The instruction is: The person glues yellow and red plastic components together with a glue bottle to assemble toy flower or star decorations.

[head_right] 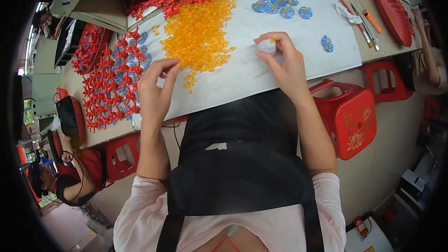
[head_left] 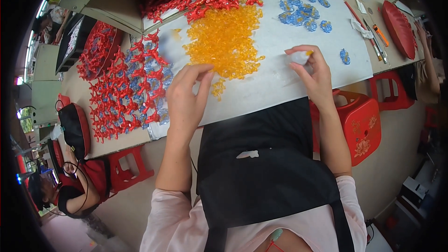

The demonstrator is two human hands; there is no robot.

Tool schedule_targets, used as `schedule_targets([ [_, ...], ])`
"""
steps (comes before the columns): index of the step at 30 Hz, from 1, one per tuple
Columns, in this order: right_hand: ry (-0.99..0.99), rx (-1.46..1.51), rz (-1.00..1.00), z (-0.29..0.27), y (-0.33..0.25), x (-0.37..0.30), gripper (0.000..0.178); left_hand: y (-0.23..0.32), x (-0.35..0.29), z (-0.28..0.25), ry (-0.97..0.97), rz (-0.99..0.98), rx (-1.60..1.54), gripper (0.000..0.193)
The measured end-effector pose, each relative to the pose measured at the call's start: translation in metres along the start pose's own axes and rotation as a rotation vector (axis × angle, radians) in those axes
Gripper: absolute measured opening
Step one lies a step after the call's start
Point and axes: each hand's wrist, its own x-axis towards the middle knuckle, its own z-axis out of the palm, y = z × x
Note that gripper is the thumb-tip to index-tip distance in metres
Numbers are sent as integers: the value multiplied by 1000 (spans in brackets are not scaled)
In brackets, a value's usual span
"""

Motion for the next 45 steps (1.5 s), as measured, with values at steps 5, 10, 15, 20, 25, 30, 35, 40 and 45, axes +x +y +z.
schedule_targets([
  [5,145,99,112,-1,-11,-26,34,4,77,39,145,166,229,20],
  [10,219,137,179,-7,-28,-51,38,-6,137,76,162,122,601,32],
  [15,199,204,159,-15,-19,-68,38,-32,144,83,54,67,593,41],
  [20,228,180,174,-18,-15,-76,38,-14,134,88,6,10,722,45],
  [25,156,190,192,-21,-16,-84,41,-14,138,90,19,27,655,40],
  [30,208,203,174,-21,-16,-86,41,-30,139,80,258,79,390,24],
  [35,299,350,132,-20,-32,-82,40,-13,113,58,172,48,-106,26],
  [40,302,412,74,-30,-34,-90,43,17,47,56,-274,-450,-1039,33],
  [45,442,630,22,-34,-51,-88,34,36,3,62,-498,-568,-1339,29],
])
